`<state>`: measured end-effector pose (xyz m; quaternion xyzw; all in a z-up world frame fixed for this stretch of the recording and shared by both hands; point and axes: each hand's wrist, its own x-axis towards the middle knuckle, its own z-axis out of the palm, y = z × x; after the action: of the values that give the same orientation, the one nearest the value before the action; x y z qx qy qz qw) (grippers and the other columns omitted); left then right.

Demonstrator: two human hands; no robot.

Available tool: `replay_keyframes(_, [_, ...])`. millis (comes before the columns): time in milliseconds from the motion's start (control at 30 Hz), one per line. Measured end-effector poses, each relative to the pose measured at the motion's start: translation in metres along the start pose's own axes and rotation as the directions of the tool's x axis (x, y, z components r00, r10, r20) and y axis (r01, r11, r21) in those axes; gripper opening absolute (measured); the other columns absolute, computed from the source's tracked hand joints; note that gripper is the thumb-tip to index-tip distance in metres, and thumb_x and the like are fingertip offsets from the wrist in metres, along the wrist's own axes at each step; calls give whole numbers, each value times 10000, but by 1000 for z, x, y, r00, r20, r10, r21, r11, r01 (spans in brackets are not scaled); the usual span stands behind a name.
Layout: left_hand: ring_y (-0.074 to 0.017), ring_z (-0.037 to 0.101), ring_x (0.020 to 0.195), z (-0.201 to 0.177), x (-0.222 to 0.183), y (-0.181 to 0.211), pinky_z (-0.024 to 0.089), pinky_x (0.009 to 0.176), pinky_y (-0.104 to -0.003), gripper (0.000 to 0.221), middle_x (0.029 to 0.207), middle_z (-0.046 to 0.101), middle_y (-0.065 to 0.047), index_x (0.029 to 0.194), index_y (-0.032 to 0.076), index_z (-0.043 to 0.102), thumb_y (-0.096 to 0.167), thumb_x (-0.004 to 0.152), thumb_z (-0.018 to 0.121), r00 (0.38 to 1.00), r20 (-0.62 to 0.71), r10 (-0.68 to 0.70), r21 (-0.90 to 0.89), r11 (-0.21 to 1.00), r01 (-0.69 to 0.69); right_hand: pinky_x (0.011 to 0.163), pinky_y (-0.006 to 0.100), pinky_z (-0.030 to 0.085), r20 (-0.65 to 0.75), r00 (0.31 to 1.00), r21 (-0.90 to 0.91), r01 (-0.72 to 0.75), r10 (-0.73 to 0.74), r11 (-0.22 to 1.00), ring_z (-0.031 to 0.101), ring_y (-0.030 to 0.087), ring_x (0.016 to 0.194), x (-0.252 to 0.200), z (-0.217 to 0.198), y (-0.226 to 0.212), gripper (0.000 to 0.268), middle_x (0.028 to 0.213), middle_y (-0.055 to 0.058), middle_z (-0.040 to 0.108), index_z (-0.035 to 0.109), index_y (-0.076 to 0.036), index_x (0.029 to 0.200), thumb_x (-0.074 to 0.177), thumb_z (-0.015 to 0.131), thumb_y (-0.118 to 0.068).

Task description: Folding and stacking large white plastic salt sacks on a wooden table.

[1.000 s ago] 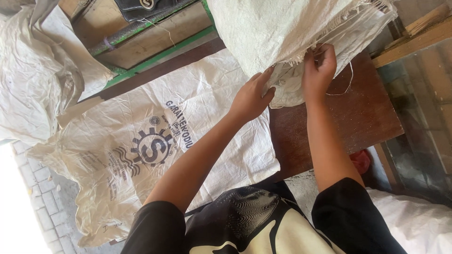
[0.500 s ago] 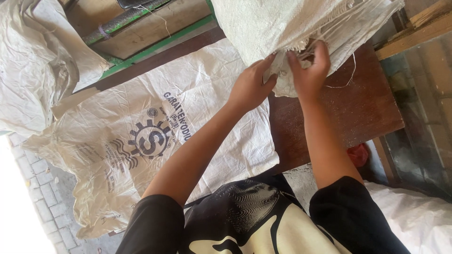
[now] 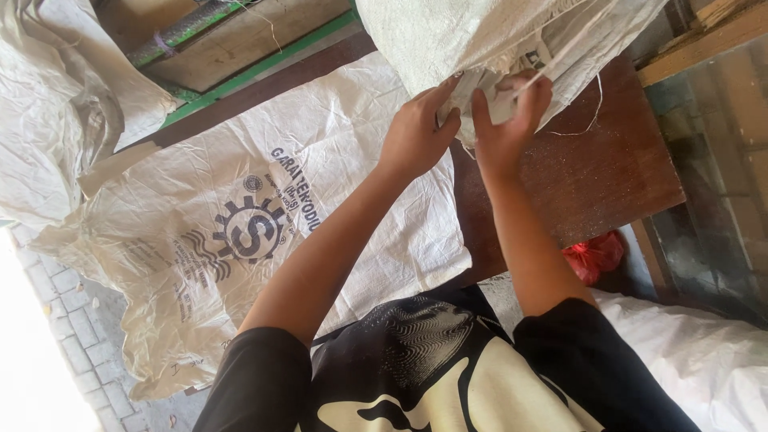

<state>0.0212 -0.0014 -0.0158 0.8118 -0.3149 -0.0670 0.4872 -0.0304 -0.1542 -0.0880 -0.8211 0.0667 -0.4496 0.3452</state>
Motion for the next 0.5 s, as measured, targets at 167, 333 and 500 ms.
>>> replay_keyframes(167, [-336,727,807,-1,-2,3,566,744,-441,479,997,716,-197,1388,37,609,147,923,641,997,-2,-76,3,997,76,680,276,517,47,951,312,-306,307,900,612,159,760,-52,-6,17,87,942,95,631,625,-46,1016,1069,645,-111])
replay_keyframes(333, [-346,727,874,2,-2,-8,568,774,-444,436,1000,726,-177,1373,38,627,113,944,620,999,-29,16,49,999,-14,674,273,437,427,776,268,-599,464,755,533,109,747,-9,-1,-15,103,879,67,630,657,-24,1096,1041,571,-12])
replay_keyframes(500, [-336,730,855,1,-1,-4,573,780,-443,468,1023,723,-158,1402,38,601,102,939,607,1000,23,21,34,999,-22,626,282,505,241,838,160,-531,489,832,640,115,725,2,36,13,60,831,43,685,649,-10,886,906,700,16])
